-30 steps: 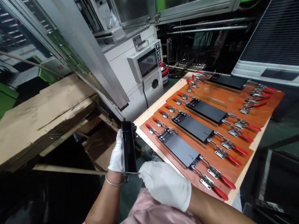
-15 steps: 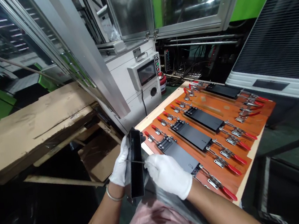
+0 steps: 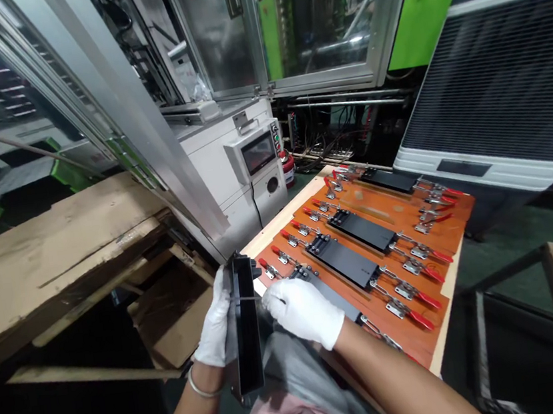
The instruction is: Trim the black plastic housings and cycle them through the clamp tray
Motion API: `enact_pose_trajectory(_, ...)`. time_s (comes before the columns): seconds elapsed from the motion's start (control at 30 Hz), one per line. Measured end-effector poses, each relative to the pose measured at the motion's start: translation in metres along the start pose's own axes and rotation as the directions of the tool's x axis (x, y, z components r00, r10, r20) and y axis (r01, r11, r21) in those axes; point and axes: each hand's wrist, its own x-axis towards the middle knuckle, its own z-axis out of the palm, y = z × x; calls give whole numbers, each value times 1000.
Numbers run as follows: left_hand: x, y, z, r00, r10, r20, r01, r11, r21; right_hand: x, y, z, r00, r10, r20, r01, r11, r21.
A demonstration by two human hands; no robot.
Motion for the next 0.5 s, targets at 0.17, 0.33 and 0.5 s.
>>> enact_pose_trajectory(0.17,-5,-7,-7,993,35,115,-35,999,-1,22,9,-4,959,162,-232,-117,974,196)
enact_pose_trajectory(0.33,6,-24,-14,963,-159,217,208,951,-228,24,3,26,945,286,-159,-187,871,455)
enact_pose_trajectory(0.5,6,-40,-9,935,-227,273,320,873,-367,23,-7,61,966,255,-37,-180,771,611)
